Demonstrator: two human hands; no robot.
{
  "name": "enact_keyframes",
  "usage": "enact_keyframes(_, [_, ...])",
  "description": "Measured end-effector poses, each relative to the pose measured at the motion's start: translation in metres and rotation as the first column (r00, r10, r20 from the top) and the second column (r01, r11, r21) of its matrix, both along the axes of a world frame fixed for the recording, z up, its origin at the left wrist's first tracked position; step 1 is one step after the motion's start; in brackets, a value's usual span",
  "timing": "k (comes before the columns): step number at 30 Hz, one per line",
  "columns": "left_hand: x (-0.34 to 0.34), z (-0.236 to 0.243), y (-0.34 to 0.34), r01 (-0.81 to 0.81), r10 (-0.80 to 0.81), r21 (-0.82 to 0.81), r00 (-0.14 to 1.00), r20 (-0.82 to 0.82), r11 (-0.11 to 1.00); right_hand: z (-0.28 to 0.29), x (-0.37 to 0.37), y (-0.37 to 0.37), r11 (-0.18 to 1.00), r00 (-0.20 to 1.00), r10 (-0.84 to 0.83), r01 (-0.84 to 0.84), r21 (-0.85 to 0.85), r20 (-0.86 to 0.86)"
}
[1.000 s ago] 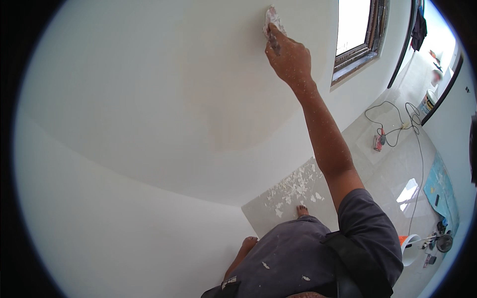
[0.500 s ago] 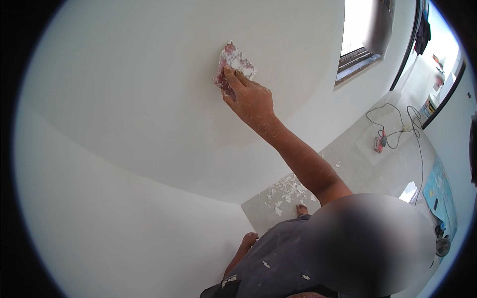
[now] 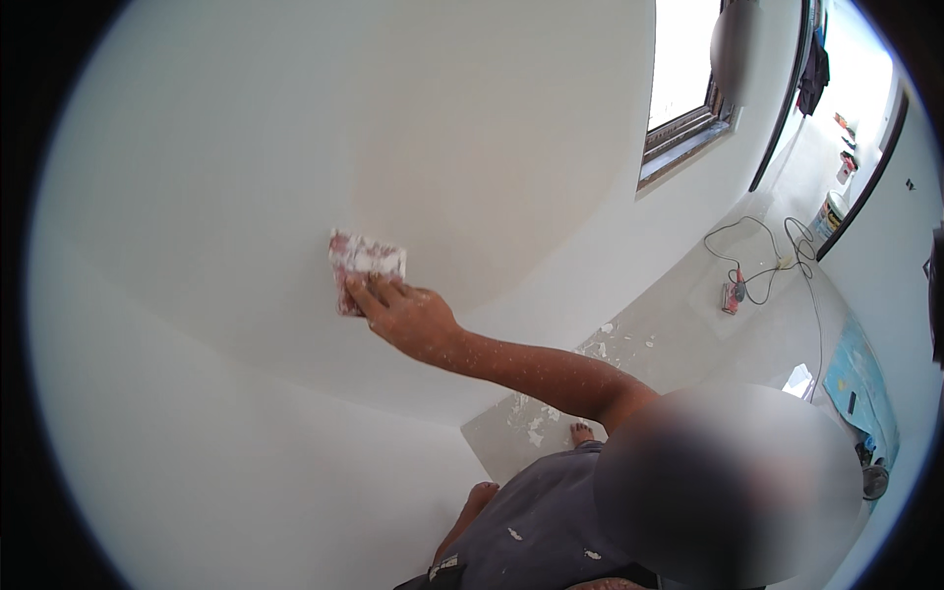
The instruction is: The person applies white plaster to a wall using a trowel and a smaller scraper. They repeatedly scoop plaster from a bucket on the floor and spread it across the wall surface, smoothing it out. The person also works on the window frame area.
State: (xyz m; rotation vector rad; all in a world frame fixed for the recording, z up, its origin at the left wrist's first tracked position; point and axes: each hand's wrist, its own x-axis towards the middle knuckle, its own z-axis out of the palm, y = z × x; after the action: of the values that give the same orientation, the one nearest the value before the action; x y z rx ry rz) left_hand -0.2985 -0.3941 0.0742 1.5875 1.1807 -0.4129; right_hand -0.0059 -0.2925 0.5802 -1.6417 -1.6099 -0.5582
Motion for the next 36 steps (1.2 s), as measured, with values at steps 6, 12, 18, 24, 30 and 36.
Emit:
enact_keyframes(6, [0.029,0.065,0.012,-0.034,0.034,-0.021,0.999,-0.009,0.999,0.073,0.104,-0.102,0.981,0.887,0.181,-0.134,0.137,-0.425])
enact_keyframes(12, [0.057,0.099,0.014,-0.072,0.072,-0.064,0.997,-0.004,0.995,0.187,0.296,-0.166,0.883,0.855,-0.2,0.369,0.29,-0.478])
enact_keyframes(18, [0.054,0.059,0.014,-0.038,0.041,-0.071,0.998,0.041,0.997,0.241,0.419,-0.134,0.701,0.755,-0.615,0.656,0.281,-0.227])
enact_keyframes(24, [0.029,0.0,0.019,-0.146,0.201,-0.227,0.948,0.245,0.963,0.237,0.4,-0.091,0.677,0.707,-0.701,0.702,0.221,-0.097])
enact_keyframes(30, [0.016,0.015,0.014,-0.066,0.069,-0.036,0.993,0.096,0.997,0.216,0.317,-0.062,0.733,0.744,-0.667,0.664,0.148,-0.039])
enact_keyframes(36, [0.012,0.025,0.015,0.11,-0.128,0.127,0.981,0.147,0.986,0.198,0.26,-0.041,0.802,0.812,-0.584,0.579,0.146,-0.011])
